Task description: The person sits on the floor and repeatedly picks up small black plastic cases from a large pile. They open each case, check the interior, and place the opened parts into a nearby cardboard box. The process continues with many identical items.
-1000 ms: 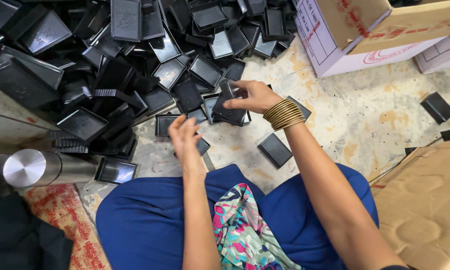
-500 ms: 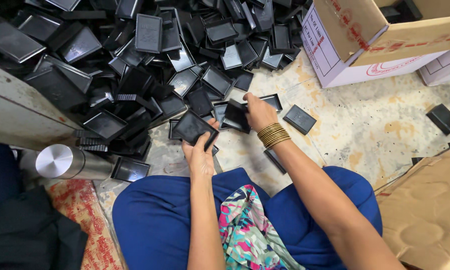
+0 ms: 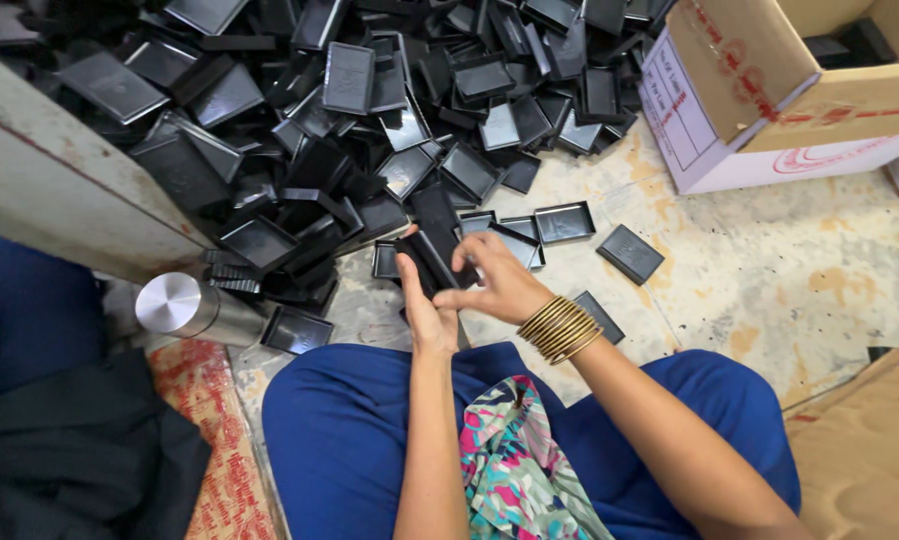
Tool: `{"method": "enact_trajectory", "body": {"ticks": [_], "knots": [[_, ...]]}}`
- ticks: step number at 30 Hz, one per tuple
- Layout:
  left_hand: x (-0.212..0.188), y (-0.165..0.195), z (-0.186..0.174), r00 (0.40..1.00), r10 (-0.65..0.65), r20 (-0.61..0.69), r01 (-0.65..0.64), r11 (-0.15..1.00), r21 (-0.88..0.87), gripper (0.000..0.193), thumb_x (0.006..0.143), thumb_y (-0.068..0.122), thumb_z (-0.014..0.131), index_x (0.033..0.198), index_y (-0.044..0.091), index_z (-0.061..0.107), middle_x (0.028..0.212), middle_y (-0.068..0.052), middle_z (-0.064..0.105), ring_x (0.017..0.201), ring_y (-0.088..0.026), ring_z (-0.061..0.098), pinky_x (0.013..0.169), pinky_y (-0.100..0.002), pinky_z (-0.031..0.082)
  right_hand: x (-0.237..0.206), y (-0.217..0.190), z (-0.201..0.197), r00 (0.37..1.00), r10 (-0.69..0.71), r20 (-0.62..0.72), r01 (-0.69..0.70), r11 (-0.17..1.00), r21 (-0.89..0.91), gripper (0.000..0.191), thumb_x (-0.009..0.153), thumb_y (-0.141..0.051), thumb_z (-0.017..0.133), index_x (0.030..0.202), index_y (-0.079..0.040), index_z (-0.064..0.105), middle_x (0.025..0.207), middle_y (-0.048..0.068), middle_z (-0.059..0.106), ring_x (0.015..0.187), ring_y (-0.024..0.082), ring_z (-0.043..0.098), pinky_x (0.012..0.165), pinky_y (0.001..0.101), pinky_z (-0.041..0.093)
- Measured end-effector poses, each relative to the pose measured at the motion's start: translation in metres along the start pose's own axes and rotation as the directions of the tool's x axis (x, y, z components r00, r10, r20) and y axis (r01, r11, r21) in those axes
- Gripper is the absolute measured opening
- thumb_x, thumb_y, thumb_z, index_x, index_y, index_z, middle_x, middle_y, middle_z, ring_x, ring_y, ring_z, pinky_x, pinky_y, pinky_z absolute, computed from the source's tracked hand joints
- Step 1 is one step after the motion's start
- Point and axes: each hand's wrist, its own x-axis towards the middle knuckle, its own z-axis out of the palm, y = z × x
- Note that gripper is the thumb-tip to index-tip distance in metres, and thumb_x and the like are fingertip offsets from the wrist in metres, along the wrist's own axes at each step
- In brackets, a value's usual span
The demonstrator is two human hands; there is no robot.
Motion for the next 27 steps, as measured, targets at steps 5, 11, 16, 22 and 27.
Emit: {"method": "enact_trajectory", "body": {"ticks": [5, 11, 16, 22, 27], "knots": [[-0.003, 0.005, 0.009, 0.999, -0.049, 0.025, 0.048, 0.999, 0.008, 0.057, 0.107, 0.051, 0.044, 0.152, 0.017, 0.045, 0.143, -0.008, 0.054, 0.128, -0.021, 0.055, 0.108, -0.037, 0.044, 0.001, 0.004, -0.012, 0.971, 0.238, 0.030, -0.240, 0.968, 0.073, 0.051, 0.079, -0.035, 0.090, 0.105, -0.006, 0.057, 0.102, 0.018, 0.069, 0.088, 0.020, 0.067, 0.078, 0.0328, 0.058], [-0.004, 0.008, 0.015, 0.997, 0.071, -0.012, -0.067, 0.977, 0.201, 0.055, 0.106, 0.049, 0.043, 0.151, 0.016, 0.042, 0.146, -0.007, 0.052, 0.133, -0.021, 0.053, 0.110, -0.037, 0.043, 0.000, -0.012, -0.009, 0.994, 0.104, -0.038, -0.092, 0.968, 0.235, 0.074, 0.082, -0.025, 0.082, 0.140, -0.008, 0.038, 0.131, 0.022, 0.060, 0.111, 0.031, 0.072, 0.090, 0.0379, 0.060], [-0.004, 0.006, 0.010, 0.999, 0.043, -0.012, -0.038, 0.971, 0.237, 0.054, 0.107, 0.048, 0.041, 0.150, 0.016, 0.044, 0.144, -0.008, 0.053, 0.130, -0.020, 0.056, 0.107, -0.035, 0.046, 0.000, -0.027, -0.011, 0.985, 0.126, 0.118, -0.146, 0.973, 0.178, 0.090, 0.087, -0.029, 0.080, 0.159, -0.016, 0.028, 0.130, 0.027, 0.066, 0.120, 0.033, 0.069, 0.097, 0.0390, 0.058], [-0.006, 0.006, 0.008, 0.995, 0.103, 0.012, -0.103, 0.965, 0.241, 0.052, 0.109, 0.046, 0.041, 0.149, 0.014, 0.048, 0.139, -0.009, 0.056, 0.122, -0.020, 0.060, 0.096, -0.034, 0.053, -0.001, -0.035, -0.021, 0.972, 0.128, 0.198, -0.147, 0.985, 0.085, 0.101, 0.080, -0.030, 0.079, 0.163, -0.024, 0.020, 0.131, 0.025, 0.067, 0.115, 0.031, 0.072, 0.095, 0.0402, 0.058], [-0.010, 0.008, 0.013, 0.996, 0.090, 0.026, -0.093, 0.963, 0.254, 0.054, 0.108, 0.048, 0.041, 0.149, 0.014, 0.047, 0.139, -0.008, 0.056, 0.121, -0.020, 0.061, 0.097, -0.035, 0.053, -0.002, -0.034, -0.024, 0.977, 0.046, 0.210, -0.078, 0.986, 0.147, 0.098, 0.085, -0.026, 0.080, 0.164, -0.024, 0.023, 0.131, 0.025, 0.069, 0.121, 0.031, 0.070, 0.102, 0.0409, 0.056]]}}
